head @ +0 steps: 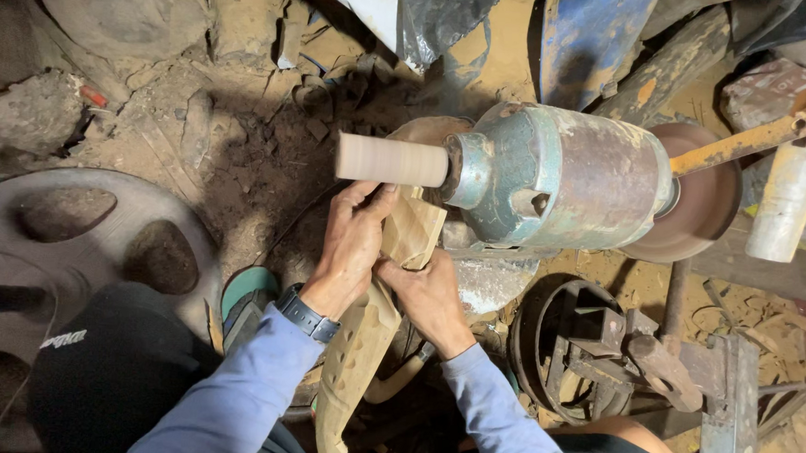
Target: The person holds a flat wooden piece against a rotating sanding drum, moving it back and forth to smooth the surface. The person rotates the piece to treat different edges and sides, then briefly inspects the finished surface.
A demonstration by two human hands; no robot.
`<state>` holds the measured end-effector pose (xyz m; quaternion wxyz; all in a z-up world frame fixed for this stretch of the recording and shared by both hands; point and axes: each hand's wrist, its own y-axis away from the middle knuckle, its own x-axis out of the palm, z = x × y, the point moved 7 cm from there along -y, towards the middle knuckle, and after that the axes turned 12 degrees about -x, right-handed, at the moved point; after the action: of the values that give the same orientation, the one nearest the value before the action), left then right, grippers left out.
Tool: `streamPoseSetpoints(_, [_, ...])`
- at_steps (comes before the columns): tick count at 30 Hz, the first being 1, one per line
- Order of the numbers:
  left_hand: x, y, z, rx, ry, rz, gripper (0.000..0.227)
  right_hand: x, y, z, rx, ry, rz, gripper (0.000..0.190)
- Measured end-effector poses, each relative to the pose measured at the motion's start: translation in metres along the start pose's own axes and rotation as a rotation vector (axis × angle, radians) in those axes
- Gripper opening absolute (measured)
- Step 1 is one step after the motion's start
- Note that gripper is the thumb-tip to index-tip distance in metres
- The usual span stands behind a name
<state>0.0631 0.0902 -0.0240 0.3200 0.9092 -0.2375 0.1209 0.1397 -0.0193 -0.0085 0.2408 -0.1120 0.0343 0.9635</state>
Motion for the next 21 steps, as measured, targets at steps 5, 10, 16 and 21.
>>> streamPoseSetpoints(5, [0.006,0.009,-0.003,0.082,0.041,0.053,0.05,0.001,0.008,0.001,-0.023,-0.052,-0.013,0.035])
streamPoseSetpoints(10, [0.001,0.017,0.003,0.092,-0.023,0.018,0.044,0.004,0.02,-0.006,0.019,-0.069,-0.003,0.034])
streamPoseSetpoints(16, [0.0,0.03,0.006,0.127,-0.095,0.028,0.041,0.006,0.033,-0.012,-0.001,-0.081,-0.024,0.035])
streamPoseSetpoints(21, [-0.001,0.041,0.02,0.066,-0.04,0.112,0.04,0.008,0.051,-0.008,-0.019,-0.07,-0.01,0.042])
